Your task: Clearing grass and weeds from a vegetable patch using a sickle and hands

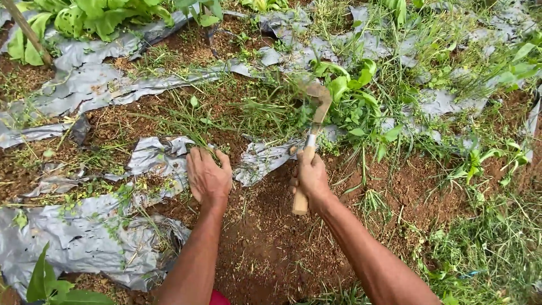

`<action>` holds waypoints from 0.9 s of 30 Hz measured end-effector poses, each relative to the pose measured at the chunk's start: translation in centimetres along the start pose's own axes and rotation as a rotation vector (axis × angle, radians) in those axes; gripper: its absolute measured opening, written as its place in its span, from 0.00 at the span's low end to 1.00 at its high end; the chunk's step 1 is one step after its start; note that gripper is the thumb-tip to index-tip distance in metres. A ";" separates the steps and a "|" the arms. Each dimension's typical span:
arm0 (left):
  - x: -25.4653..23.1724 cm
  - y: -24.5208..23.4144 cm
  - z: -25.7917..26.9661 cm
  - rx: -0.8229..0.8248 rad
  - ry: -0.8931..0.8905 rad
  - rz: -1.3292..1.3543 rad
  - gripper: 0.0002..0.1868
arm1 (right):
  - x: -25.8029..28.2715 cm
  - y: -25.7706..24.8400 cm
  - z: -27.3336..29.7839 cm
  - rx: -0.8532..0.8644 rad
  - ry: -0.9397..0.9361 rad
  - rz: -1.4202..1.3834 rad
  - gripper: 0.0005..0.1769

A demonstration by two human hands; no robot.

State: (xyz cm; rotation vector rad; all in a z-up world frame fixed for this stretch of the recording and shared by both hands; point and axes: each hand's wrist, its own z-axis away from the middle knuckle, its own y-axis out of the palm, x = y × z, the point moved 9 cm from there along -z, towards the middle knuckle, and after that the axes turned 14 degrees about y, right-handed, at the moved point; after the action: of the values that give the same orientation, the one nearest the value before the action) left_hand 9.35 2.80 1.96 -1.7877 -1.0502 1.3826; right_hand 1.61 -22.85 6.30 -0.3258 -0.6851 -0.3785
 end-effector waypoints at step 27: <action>-0.7 -0.1 -0.6 -0.017 0.020 -0.038 0.24 | 1.9 -2.4 2.6 0.104 -0.097 0.261 0.16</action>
State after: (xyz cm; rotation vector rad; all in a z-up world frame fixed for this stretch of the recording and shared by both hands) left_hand 9.81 2.20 2.55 -1.7811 -1.0831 1.3347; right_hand 0.44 -24.35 9.84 -0.3316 -0.7441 -0.0792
